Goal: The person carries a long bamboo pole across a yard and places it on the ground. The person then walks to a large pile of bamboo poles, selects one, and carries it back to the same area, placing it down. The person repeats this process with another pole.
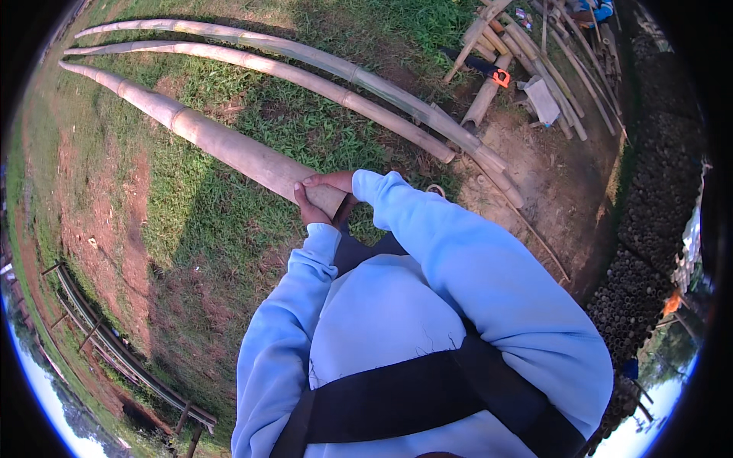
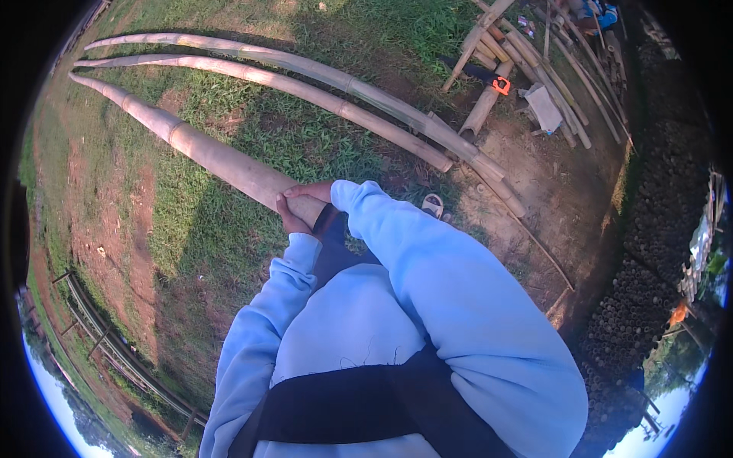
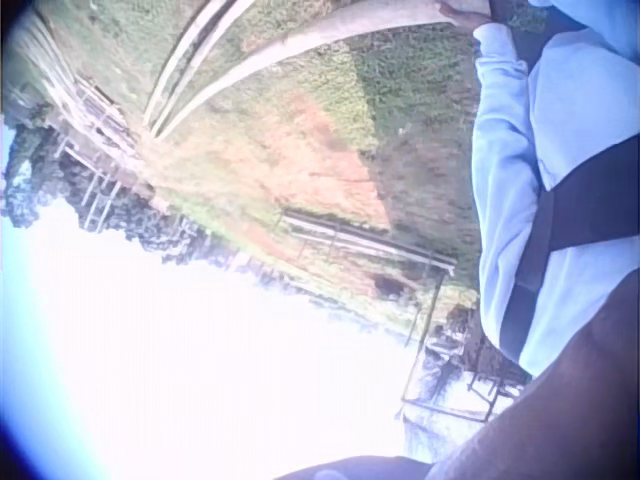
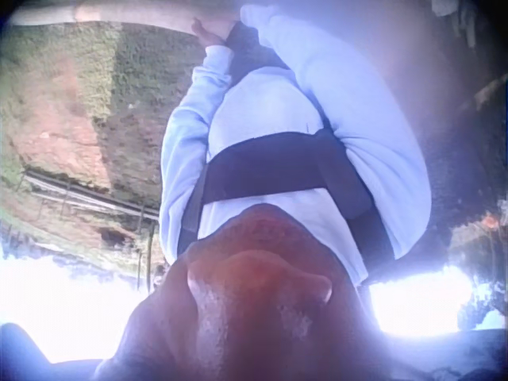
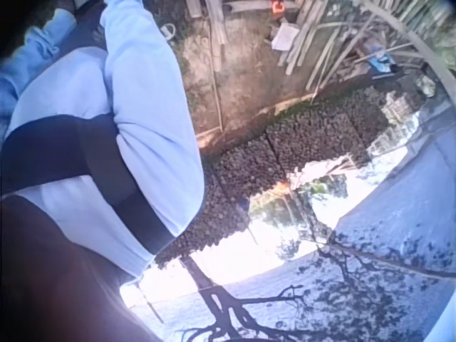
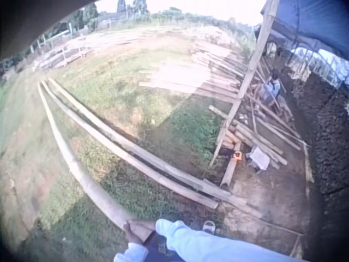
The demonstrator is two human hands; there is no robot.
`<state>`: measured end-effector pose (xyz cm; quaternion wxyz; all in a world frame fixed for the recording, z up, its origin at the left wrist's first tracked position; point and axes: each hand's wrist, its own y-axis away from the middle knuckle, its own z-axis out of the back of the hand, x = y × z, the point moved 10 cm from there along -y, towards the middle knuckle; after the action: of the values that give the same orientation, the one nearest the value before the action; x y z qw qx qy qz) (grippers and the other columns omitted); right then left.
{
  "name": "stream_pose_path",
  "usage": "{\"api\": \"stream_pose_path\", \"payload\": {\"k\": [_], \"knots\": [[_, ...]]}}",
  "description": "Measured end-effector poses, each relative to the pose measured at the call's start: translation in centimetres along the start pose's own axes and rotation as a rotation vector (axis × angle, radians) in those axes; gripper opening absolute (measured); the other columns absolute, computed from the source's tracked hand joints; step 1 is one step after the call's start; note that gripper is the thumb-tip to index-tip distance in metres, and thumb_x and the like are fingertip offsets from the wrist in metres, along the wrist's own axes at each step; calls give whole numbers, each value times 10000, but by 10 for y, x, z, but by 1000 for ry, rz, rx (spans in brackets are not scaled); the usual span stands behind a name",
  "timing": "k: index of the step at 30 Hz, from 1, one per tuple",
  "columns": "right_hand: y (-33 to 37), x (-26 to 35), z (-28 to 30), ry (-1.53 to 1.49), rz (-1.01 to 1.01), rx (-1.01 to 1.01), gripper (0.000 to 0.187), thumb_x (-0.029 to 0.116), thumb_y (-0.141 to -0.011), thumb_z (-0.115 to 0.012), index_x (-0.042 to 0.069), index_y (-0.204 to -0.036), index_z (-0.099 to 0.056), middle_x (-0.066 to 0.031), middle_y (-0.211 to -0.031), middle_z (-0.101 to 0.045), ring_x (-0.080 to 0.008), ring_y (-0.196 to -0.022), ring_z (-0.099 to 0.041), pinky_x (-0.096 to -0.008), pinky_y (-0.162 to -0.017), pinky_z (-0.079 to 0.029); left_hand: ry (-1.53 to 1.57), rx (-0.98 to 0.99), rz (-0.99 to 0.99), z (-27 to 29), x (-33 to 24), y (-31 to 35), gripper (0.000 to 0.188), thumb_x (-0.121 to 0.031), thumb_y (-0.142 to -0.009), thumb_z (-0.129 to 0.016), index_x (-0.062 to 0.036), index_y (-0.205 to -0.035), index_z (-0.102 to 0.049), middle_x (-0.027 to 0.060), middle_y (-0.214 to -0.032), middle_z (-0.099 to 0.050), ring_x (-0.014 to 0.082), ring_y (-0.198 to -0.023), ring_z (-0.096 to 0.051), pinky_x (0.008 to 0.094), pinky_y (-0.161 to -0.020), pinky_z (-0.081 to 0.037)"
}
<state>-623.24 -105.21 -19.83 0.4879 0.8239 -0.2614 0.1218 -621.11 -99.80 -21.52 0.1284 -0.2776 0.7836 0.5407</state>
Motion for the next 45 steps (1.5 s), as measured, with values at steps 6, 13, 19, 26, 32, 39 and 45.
{"api": "stream_pose_path", "payload": {"k": [6, 13, 19, 26, 32, 39, 45], "knots": [[67, -134, 154, -99, -65, -115, 686, 585, -707, -613, 43, -1120, -533, -136, -977, -618, -256, -770, -640, -345, -692, -530, 59, 27, 37, -55, 197, 10, 712, -568, -823, -454, 31, -1206, -417, 168, -1096, -533, 266, -987, -558, 362, -842, -468], [135, -274, 284, -189, -94, -106, 626, 537, -718, -641, 24, -1070, -576, -114, -906, -636, -210, -757, -629, -311, -681, -507, 24, -70, 143, -84, 407, 6, 730, -604, -809, -456, -29, -1251, -381, 162, -1155, -493, 274, -1026, -529, 400, -872, -456], [88, -337, 349, -28, -72, -192, 700, 605, -711, -604, 4, -1069, -588, -143, -945, -634, -235, -781, -633, -327, -710, -502, -18, 2, 330, -73, 463, -28, 756, -605, -800, -476, -32, -1276, -343, 153, -1225, -447, 269, -1113, -474, 399, -947, -398], [113, -337, 440, 1, 67, -855, 649, 583, -749, -574, 40, -1105, -584, -125, -999, -618, -208, -923, -586, -329, -796, -453, -725, 436, 457, -40, 433, -64, 1016, -482, -747, -633, -235, -1411, 96, 205, -1399, -276, 425, -1269, -251, 613, -976, -183], [190, -343, 362, -390, 262, -1205, 522, 422, -796, -600, 90, -1192, -524, -70, -1139, -560, -252, -1024, -544, -388, -833, -423, -1236, 202, 276, 130, 233, -115, 840, -361, -738, -675, -161, -1408, -209, 140, -1114, -585, 288, -1003, -557, 326, -859, -399], [97, -399, 163, -172, 28, -1001, 487, 216, -741, -688, 62, -1170, -515, -89, -835, -610, -197, -754, -590, -332, -625, -488, -1900, -380, 63, 309, -24, -31, 742, -396, -725, -636, -55, -1324, -359, 196, -1088, -591, 326, -1053, -539, 377, -918, -409], [73, -413, 132, -438, -109, -741, 367, 149, -761, -678, 85, -1091, -531, -104, -823, -608, -208, -617, -581, -363, -485, -468, -1573, -437, 63, 366, 13, 38, 695, -405, -704, -641, -80, -1283, -434, 181, -1198, -531, 336, -1103, -503, 382, -956, -380]]}}
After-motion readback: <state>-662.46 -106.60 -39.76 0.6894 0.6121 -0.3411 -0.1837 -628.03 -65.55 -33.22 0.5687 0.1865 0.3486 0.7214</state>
